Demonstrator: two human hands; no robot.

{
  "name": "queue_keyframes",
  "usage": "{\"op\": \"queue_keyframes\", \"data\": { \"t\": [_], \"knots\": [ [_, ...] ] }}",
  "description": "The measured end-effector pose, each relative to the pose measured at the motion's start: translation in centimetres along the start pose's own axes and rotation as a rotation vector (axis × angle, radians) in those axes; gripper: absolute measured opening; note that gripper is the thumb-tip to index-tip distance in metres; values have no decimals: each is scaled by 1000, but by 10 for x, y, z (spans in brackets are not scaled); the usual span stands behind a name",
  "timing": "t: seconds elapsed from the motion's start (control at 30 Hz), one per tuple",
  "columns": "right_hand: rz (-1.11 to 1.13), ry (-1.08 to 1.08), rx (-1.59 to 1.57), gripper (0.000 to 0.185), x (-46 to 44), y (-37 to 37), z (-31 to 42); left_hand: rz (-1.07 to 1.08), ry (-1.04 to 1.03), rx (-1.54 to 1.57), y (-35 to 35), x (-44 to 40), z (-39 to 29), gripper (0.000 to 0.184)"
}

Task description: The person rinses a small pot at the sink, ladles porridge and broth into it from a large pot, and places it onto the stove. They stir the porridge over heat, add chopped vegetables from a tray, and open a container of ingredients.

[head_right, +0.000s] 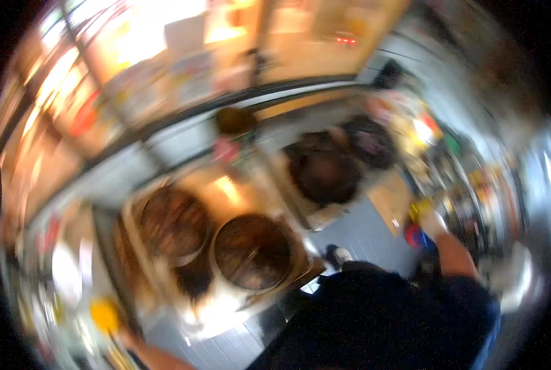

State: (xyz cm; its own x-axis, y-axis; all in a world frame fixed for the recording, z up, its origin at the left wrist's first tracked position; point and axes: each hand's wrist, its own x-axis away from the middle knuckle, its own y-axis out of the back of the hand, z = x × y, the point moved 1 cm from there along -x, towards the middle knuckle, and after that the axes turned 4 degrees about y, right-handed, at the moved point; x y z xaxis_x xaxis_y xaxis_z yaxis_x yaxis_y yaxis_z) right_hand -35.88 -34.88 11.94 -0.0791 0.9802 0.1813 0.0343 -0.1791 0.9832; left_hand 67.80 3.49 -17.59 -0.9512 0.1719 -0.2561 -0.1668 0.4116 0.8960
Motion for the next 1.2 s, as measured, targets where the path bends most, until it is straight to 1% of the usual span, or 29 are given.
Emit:
{"op": "queue_keyframes", "data": {
  "t": [0.03, 0.07, 0.1, 0.13, 0.17, 0.2, 0.23, 0.27, 0.37, 0.43, 0.47, 0.5, 0.53, 0.6, 0.63, 0.73, 0.8, 0.83, 0.87, 0.93, 1.0, 1.03, 1.07, 1.13, 1.2],
  "knots": [
    [1, -37, 83, 30, 7, 3, 15, -62, -40, 5, 2, -1, -39, 43],
    [-60, -60, 51, 28, -22, 4, 37, -138, -75, 27, 9, 2, -88, 43],
    [17, -152, -19, 30, -33, 12, 59, -196, -108, 50, 21, 9, -126, 42],
    [50, -247, -90, 33, -29, 16, 49, -221, -133, 72, 27, 29, -158, 42],
    [118, -255, -23, 37, -28, 21, 46, -247, -163, 93, 36, 45, -187, 41],
    [54, -236, -85, 36, -25, 13, 38, -262, -201, 121, 47, 61, -214, 41],
    [93, -254, -102, 36, -24, 3, 17, -285, -241, 159, 62, 84, -249, 41],
    [124, -296, -48, 37, 9, -21, 10, -243, -237, 195, 34, 105, -233, 40],
    [75, -240, -17, 36, 18, -86, -60, -270, -362, 302, 60, 165, -304, 40],
    [45, -227, -81, 37, 27, -108, -67, -272, -449, 375, 76, 208, -344, 40],
    [34, -219, -100, 38, 29, -110, -87, -257, -484, 406, 84, 235, -365, 39],
    [103, -220, -127, 43, 26, -127, -106, -240, -520, 435, 91, 261, -382, 39],
    [172, -248, -170, 44, 21, -140, -120, -227, -554, 469, 98, 290, -399, 39],
    [315, -299, -239, 47, 13, -160, -172, -169, -611, 532, 110, 359, -434, 40],
    [303, -291, -282, 48, 8, -179, -193, -142, -634, 560, 114, 394, -449, 40],
    [339, -429, -441, 48, 2, -171, -246, 12, -681, 682, 122, 513, -496, 40],
    [423, -428, -530, 50, 10, -167, -293, 229, -767, 780, 121, 597, -536, 41],
    [348, -494, -598, 42, 21, -179, -316, 357, -804, 836, 121, 635, -562, 41],
    [351, -461, -574, 37, 38, -193, -343, 407, -893, 454, 123, 679, -606, 40],
    [323, -384, -512, 32, 70, -229, -396, 680, -1072, 357, 143, 760, -702, 39],
    [164, -311, -430, 29, 121, -269, -434, 778, -1335, 507, 155, 823, -774, 40],
    [274, -285, -351, 24, 131, -263, -447, 780, -1440, 534, 160, 854, -810, 39],
    [391, -257, -270, 23, 145, -255, -457, 789, -1541, 558, 164, 883, -842, 38],
    [298, -525, -481, 25, 153, -235, -464, 719, -1725, 538, 165, 928, -905, 36],
    [152, -846, -699, 34, 142, -198, -469, 563, -1873, 496, 160, 973, -965, 36]
  ]
}}
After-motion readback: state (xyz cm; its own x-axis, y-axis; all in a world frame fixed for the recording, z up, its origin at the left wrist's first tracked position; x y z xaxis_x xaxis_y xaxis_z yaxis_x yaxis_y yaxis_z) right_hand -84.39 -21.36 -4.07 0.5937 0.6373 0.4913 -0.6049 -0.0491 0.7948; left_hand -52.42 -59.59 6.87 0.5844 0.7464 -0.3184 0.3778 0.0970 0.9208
